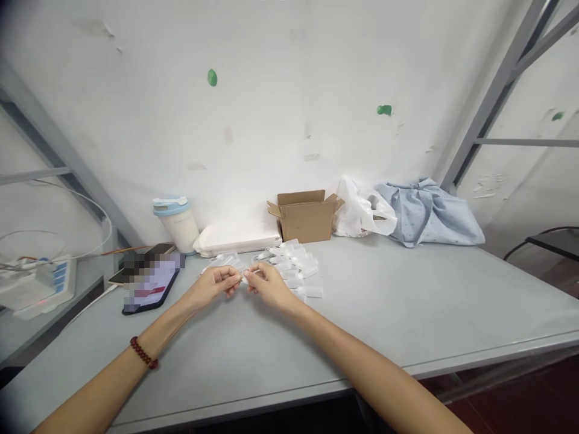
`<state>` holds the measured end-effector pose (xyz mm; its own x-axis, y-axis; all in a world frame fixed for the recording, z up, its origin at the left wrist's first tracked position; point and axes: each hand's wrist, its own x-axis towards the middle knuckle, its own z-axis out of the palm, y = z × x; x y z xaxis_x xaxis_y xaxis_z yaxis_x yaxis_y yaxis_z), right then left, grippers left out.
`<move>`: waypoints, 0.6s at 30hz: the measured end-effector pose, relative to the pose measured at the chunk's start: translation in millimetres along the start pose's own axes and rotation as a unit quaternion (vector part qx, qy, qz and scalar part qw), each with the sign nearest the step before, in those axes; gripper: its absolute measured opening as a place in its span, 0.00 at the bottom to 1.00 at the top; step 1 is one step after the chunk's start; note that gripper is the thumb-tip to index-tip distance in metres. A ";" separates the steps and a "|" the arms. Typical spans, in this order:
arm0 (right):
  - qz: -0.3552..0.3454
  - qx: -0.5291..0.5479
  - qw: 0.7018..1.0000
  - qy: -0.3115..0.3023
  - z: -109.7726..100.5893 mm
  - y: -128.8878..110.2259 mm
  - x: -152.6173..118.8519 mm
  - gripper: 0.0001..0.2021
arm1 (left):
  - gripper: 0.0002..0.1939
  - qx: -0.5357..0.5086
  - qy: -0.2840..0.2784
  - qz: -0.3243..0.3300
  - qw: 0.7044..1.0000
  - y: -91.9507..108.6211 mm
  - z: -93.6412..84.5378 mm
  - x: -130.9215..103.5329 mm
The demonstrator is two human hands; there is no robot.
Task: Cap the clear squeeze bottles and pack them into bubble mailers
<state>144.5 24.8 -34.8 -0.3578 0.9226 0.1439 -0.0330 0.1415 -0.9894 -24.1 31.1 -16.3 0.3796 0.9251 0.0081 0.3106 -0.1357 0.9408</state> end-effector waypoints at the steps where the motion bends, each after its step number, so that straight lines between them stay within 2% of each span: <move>1: 0.004 0.003 1.000 -0.003 -0.6 -1.0 0.5 0.11 | 0.18 -0.004 -0.005 0.001 1.000 -0.6 -1.0 1.0; 3: 0.004 0.006 1.000 -0.008 -2.1 -2.2 2.2 0.11 | 0.18 -0.015 -0.004 0.007 1.000 -1.7 -4.0 3.5; 8: -0.003 0.005 1.000 -0.010 -5.2 -1.9 5.6 0.12 | 0.20 -0.024 0.043 0.016 0.999 -2.2 -12.6 6.4; 13: -0.001 -0.023 1.000 -0.005 -4.9 -1.1 3.6 0.13 | 0.18 0.036 -0.027 0.006 0.999 0.8 -10.7 1.0; 18: -0.012 -0.090 0.996 0.006 -10.9 -1.4 -0.7 0.13 | 0.16 0.041 -0.039 0.013 0.998 7.1 0.2 -5.6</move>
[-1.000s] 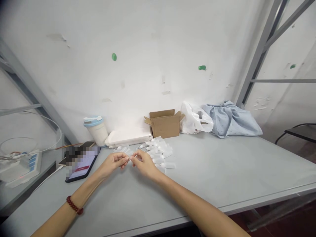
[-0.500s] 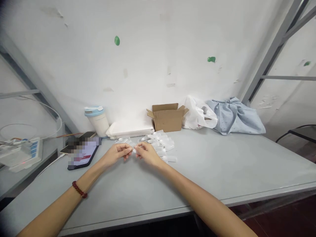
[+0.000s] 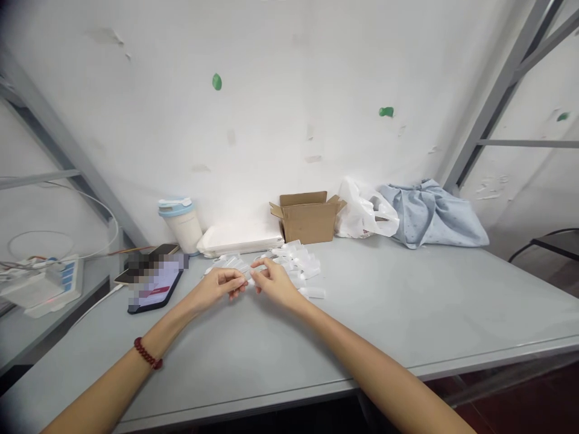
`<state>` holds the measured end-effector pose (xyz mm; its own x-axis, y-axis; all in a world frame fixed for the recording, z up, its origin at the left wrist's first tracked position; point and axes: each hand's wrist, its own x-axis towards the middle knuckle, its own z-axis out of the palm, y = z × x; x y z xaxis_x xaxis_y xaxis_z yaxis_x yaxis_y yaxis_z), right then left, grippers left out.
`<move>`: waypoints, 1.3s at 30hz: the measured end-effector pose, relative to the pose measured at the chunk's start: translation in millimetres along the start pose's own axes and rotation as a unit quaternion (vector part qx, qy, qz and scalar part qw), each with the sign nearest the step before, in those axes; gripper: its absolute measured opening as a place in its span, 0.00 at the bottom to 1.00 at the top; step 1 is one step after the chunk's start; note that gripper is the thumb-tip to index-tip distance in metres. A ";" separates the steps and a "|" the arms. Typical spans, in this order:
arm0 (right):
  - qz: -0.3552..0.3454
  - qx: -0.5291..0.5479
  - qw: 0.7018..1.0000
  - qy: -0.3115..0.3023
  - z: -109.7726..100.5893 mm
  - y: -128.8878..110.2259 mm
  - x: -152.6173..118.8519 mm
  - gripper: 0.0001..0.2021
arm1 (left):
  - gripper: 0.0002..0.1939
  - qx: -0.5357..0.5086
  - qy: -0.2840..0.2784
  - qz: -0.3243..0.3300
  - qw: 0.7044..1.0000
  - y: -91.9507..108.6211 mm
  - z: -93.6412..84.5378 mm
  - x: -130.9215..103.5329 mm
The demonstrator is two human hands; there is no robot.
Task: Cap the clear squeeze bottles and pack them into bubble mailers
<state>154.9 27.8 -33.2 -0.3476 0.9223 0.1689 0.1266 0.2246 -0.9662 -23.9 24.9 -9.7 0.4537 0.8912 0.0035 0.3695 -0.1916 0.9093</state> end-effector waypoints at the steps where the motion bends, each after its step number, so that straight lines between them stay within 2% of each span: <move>1: -0.003 -0.005 1.000 -0.002 -2.2 0.1 -0.7 0.13 | 0.16 0.004 0.002 0.000 1.000 2.0 2.7 -0.9; 7: 0.004 -0.058 0.998 -0.010 -7.6 0.0 -2.3 0.13 | 0.14 0.039 -0.006 0.001 0.999 7.7 14.9 -3.3; 9: -0.005 -0.089 0.996 -0.014 -6.0 0.9 -1.3 0.14 | 0.14 0.042 -0.027 0.000 0.999 7.7 11.7 -3.3; 12: -0.057 -0.176 0.983 0.006 -6.5 3.0 1.7 0.17 | 0.14 0.066 -0.032 0.005 0.997 7.6 -4.4 -3.2; 14: -0.093 -0.254 0.962 0.042 -11.1 4.6 4.4 0.18 | 0.14 0.087 0.011 -0.003 0.996 5.7 -20.3 -2.7; 16: -0.117 -0.326 0.935 0.074 -18.3 6.0 7.1 0.16 | 0.16 0.103 0.080 -0.016 0.991 1.0 -36.0 -1.3; 19: -0.157 -0.424 0.888 0.079 -28.5 8.2 10.6 0.10 | 0.17 0.139 0.167 -0.034 0.975 -10.9 -51.0 2.2; 21: -0.174 -0.478 0.859 0.066 -31.6 9.3 12.1 0.08 | 0.17 0.214 0.198 -0.037 0.956 -19.8 -53.6 4.7; 24: -0.165 -0.535 0.828 0.044 -31.3 9.1 12.5 0.10 | 0.19 0.356 0.239 -0.043 0.902 -30.0 -51.1 7.0; 27: -0.146 -0.574 0.806 0.020 -33.2 5.9 12.2 0.12 | 0.19 0.410 0.262 -0.048 0.872 -33.5 -48.4 7.0; 29: -0.130 -0.574 0.808 0.021 -39.3 2.9 12.6 0.13 | 0.18 0.417 0.269 -0.040 0.868 -32.6 -47.5 6.6; 32: -0.111 -0.522 0.845 0.037 -53.4 -0.2 13.9 0.11 | 0.17 0.413 0.258 -0.012 0.873 -28.5 -44.8 5.9; 35: -0.119 -0.475 0.872 0.011 -62.6 0.7 15.0 0.09 | 0.17 0.402 0.240 0.004 0.884 -23.7 -39.2 5.2; 39: -0.122 -0.485 0.865 -0.030 -58.1 5.9 14.3 0.09 | 0.17 0.402 0.243 0.015 0.883 -19.7 -33.0 4.5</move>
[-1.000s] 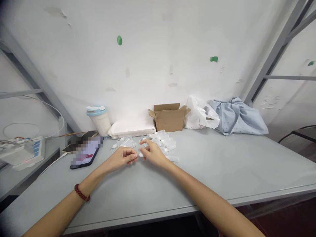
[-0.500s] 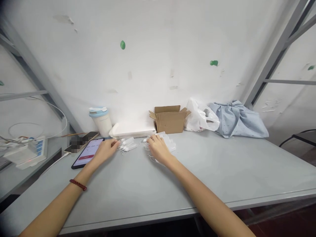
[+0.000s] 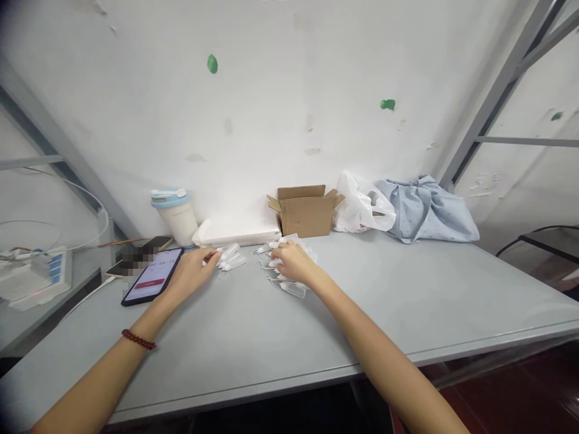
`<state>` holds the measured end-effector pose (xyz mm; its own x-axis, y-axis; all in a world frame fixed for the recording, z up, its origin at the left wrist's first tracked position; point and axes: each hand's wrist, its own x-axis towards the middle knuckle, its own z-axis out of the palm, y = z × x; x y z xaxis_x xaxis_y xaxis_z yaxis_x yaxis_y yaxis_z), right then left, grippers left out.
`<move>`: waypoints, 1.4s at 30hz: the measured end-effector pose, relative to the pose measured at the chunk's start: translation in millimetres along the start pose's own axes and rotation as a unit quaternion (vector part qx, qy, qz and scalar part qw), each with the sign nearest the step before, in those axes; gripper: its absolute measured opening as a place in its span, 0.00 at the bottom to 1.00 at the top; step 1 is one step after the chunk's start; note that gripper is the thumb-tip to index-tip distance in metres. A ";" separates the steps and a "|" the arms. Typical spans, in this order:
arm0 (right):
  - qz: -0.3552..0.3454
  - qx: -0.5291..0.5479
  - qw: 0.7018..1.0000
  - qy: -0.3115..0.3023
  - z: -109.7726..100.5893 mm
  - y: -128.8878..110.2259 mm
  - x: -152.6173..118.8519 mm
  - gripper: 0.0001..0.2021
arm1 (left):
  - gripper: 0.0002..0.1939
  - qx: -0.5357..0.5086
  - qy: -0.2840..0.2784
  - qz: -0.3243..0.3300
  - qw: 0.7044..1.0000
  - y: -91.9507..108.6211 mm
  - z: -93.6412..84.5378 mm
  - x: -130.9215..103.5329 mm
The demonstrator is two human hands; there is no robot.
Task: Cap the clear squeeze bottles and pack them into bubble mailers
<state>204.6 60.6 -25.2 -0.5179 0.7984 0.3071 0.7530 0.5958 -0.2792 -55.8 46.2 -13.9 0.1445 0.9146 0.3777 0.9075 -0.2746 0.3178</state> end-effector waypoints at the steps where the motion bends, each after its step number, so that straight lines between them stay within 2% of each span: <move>1: 0.004 -0.009 1.000 -0.004 2.2 -2.0 -0.3 0.10 | 0.18 -0.001 0.003 0.003 1.000 0.7 0.2 -0.4; 8: 0.023 -0.029 0.999 -0.033 5.8 -12.7 -1.6 0.14 | 0.18 -0.002 0.013 0.011 1.000 1.5 5.1 -1.8; 10: 0.028 -0.019 0.999 -0.026 4.3 -13.9 -1.1 0.16 | 0.18 -0.004 0.010 0.009 1.000 2.6 6.9 -2.2; 15: 0.027 0.091 0.995 0.034 0.2 -19.0 -0.8 0.14 | 0.16 -0.069 -0.003 0.010 0.998 10.4 8.3 -4.3; 21: 0.040 0.218 0.974 0.051 -4.3 -30.4 -1.5 0.11 | 0.20 -0.193 -0.075 0.012 0.978 26.2 7.5 -8.6; 24: 0.047 0.244 0.967 0.050 -4.7 -33.8 -1.2 0.10 | 0.20 -0.211 -0.097 0.021 0.972 30.1 8.6 -9.9; 30: 0.039 0.257 0.965 0.042 -3.2 -36.3 -1.5 0.10 | 0.20 -0.217 -0.104 0.024 0.970 29.2 12.1 -10.7; 34: 0.043 0.278 0.959 0.037 -3.6 -38.9 -1.7 0.11 | 0.16 -0.237 -0.112 0.035 0.964 31.3 11.6 -11.9; 37: 0.051 0.293 0.954 0.035 -5.3 -41.1 -1.7 0.12 | 0.15 -0.285 -0.121 0.014 0.951 34.6 9.1 -11.2; 42: 0.060 0.350 0.934 0.037 -8.3 -44.0 -1.7 0.14 | 0.18 -0.392 -0.155 -0.066 0.905 36.9 6.1 -8.3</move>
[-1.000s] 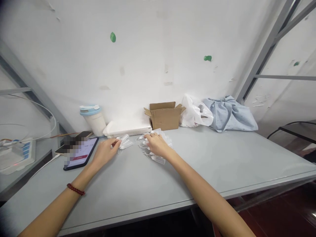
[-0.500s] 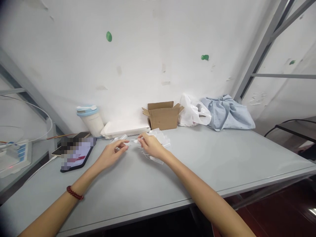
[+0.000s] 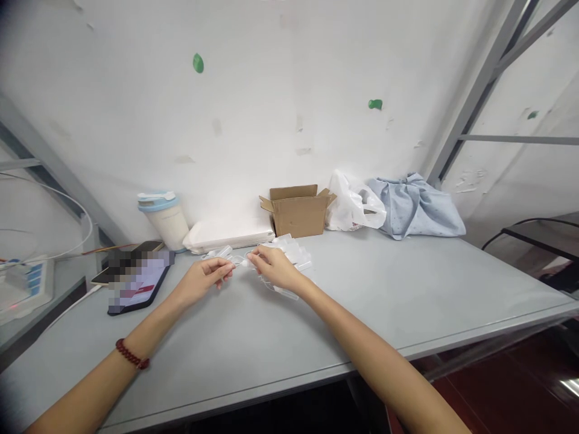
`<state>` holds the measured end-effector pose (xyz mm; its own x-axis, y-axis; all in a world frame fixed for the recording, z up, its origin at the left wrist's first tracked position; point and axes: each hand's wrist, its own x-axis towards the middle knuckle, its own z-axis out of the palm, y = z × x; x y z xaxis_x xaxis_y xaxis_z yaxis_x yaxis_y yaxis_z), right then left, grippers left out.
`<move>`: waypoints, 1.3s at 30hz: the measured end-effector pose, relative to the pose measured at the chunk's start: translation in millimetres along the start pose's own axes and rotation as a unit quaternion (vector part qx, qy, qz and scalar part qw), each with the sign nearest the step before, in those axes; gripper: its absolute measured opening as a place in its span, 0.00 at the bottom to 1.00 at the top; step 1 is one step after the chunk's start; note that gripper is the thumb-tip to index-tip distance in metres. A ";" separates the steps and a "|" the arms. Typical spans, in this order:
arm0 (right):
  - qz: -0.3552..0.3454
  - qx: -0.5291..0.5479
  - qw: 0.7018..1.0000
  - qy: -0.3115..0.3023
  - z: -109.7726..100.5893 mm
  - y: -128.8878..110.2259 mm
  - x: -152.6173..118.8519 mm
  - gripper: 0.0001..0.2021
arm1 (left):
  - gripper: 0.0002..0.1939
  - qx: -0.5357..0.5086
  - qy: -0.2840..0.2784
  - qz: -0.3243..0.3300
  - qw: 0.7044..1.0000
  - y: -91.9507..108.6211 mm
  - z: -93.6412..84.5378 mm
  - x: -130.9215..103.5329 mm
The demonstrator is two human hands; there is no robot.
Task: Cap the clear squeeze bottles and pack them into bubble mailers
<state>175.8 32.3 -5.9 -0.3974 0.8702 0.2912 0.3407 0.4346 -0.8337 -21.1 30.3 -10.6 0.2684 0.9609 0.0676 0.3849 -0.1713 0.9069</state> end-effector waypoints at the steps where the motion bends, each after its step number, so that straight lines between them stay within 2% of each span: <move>1: 0.003 0.014 1.000 -0.001 0.0 -0.5 -0.1 0.15 | 0.18 -0.020 0.001 -0.006 1.000 -0.6 -0.3 0.2; 8: 0.017 0.066 0.998 -0.009 1.4 -1.6 -0.5 0.15 | 0.16 -0.118 -0.032 -0.009 0.992 -7.1 -2.2 -0.4; 25: 0.003 0.063 0.998 -0.027 3.3 2.7 0.2 0.15 | 0.14 -0.179 -0.062 -0.025 0.982 -2.4 -2.7 -2.6; 31: -0.001 0.004 1.000 -0.009 6.4 1.3 -0.8 0.15 | 0.14 -0.166 -0.029 -0.020 0.986 -3.9 4.1 -2.9; 39: -0.035 -0.120 0.992 0.024 15.1 13.1 0.8 0.14 | 0.14 -0.074 0.008 -0.004 0.997 -6.5 15.2 -3.3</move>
<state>167.1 35.2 -23.6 -0.3890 0.8430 0.3715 0.5094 0.5328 -0.6757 -11.1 25.0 -23.1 0.2508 0.9658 0.0661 0.2512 -0.1309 0.9590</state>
